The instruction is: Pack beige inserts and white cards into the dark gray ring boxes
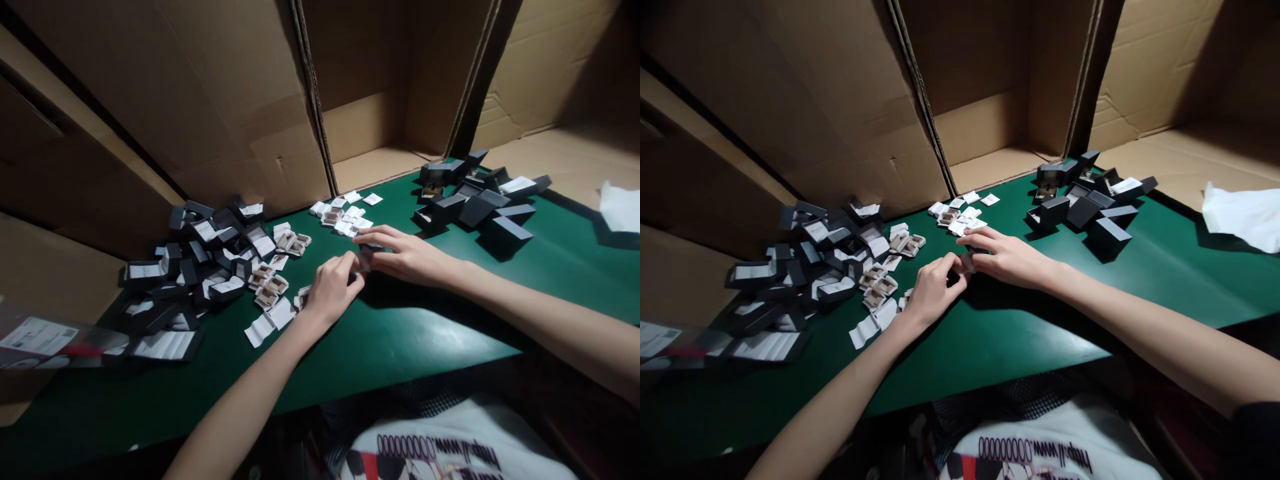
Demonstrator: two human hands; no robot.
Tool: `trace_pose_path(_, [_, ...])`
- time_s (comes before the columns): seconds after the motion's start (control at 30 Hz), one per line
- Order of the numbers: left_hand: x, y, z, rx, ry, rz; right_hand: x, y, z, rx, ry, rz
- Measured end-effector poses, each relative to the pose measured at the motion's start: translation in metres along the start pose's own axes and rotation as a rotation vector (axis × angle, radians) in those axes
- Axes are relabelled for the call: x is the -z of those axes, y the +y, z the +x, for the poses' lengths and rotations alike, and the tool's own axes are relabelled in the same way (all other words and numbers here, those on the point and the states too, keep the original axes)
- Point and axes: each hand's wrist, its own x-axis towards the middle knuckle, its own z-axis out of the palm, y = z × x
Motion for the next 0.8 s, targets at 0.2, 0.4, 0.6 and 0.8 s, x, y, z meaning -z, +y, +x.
trace_pose_path(0.2, [0.01,-0.007,0.003,-0.051,-0.076,-0.099,0.001,0.0,0.0,-0.004,-0.006,0.009])
trace_pose_path(0.4, [0.028,-0.012,0.008,-0.125,-0.225,-0.196,0.0,0.004,-0.002,0.001,-0.01,0.005])
trace_pose_path(0.6, [0.023,-0.018,0.007,-0.298,-0.139,-0.023,-0.001,0.005,-0.003,-0.004,0.013,0.008])
trace_pose_path(0.8, [0.018,-0.018,0.004,-0.41,-0.061,0.19,-0.006,0.006,-0.004,-0.005,0.035,0.007])
